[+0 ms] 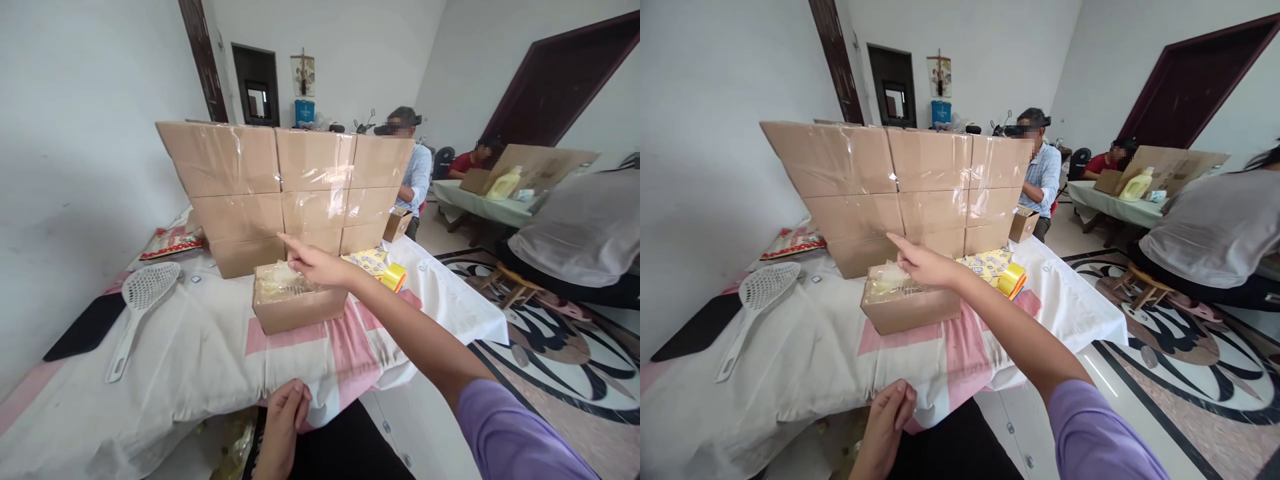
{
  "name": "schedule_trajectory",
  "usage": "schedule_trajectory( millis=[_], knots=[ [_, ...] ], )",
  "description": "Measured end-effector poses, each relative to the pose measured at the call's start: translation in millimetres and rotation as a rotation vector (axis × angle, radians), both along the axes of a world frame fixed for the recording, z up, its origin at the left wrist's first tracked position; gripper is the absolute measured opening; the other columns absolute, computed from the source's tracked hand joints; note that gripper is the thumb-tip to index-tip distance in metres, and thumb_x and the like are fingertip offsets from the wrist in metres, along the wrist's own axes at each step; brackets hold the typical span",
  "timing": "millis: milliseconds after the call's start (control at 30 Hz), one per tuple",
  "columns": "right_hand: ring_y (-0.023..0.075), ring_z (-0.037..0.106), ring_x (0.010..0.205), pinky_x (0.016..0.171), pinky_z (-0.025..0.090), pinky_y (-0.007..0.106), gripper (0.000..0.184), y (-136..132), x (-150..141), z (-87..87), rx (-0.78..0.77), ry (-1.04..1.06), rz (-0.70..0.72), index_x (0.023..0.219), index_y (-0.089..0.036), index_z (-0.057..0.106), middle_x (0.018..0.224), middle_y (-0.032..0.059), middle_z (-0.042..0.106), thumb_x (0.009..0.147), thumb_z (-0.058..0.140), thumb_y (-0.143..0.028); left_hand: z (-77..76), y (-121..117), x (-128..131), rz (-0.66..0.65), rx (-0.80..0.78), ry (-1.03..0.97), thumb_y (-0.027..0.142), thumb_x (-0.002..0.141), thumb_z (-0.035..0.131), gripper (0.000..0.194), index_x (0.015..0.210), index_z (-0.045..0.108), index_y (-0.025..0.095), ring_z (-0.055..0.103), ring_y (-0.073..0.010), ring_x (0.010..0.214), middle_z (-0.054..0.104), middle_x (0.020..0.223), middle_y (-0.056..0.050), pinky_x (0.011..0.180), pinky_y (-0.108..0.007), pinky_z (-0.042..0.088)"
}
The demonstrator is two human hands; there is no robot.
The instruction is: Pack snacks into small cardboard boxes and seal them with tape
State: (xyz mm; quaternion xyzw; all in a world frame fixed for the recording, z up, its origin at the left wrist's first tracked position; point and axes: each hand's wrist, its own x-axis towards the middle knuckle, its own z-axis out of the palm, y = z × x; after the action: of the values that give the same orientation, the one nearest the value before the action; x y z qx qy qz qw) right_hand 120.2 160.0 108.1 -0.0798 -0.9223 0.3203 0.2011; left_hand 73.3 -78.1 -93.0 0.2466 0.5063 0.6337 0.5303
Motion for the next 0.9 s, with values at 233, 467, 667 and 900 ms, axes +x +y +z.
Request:
schedule_trajectory(
  millis=[233, 467, 667, 900],
  knots=[
    [0.0226, 0.056, 0.1, 0.098, 0.044, 0.04, 0.058, 9, -64, -14.1, 0.33, -0.162, -0.033, 0.153, -0.012, 0.035, 0.104, 0.0091, 0.065, 0.096, 0.042, -0.013, -29.9, 11, 3, -0.014, 0.013, -0.1, 0.079, 0.071, 0.069, 0.065, 0.063, 0.058, 0.015, 0.016, -0.0068, 0.048, 0.026, 0.044, 0.009, 0.053, -0.025, 0.014],
    [0.0314, 0.058, 0.112, 0.097, 0.043, 0.044, 0.064, -10, -74, -18.7, 0.564, -0.352, -0.2, 0.156, -0.002, 0.028, 0.107, 0.0195, 0.069, 0.097, 0.048, -0.016, -54.1, 24, 1, -0.002, -0.02, -0.062, 0.088, 0.06, 0.067, 0.073, 0.056, 0.058, 0.016, 0.016, -0.006, 0.042, 0.027, 0.036, 0.008, 0.052, -0.026, 0.013],
    [0.0355, 0.055, 0.12, 0.097, 0.043, 0.047, 0.065, -18, -81, -14.4, 0.613, -0.418, -0.33, 0.153, -0.002, 0.033, 0.114, 0.0215, 0.068, 0.095, 0.057, -0.02, -45.9, 19, -1, -0.029, 0.008, -0.06, 0.085, 0.065, 0.068, 0.07, 0.059, 0.059, 0.016, 0.02, -0.007, 0.044, 0.031, 0.038, 0.007, 0.054, -0.026, 0.015],
    [0.0247, 0.057, 0.11, 0.095, 0.044, 0.039, 0.017, -29, -59, -10.9, 0.579, -0.142, -0.322, 0.102, -0.017, 0.069, 0.112, 0.0108, 0.067, 0.1, 0.054, -0.025, -50.0, 21, -2, -0.041, 0.027, -0.041, 0.086, 0.066, 0.066, 0.07, 0.059, 0.059, 0.016, 0.018, -0.0067, 0.041, 0.03, 0.037, 0.007, 0.052, -0.027, 0.012]
  ],
)
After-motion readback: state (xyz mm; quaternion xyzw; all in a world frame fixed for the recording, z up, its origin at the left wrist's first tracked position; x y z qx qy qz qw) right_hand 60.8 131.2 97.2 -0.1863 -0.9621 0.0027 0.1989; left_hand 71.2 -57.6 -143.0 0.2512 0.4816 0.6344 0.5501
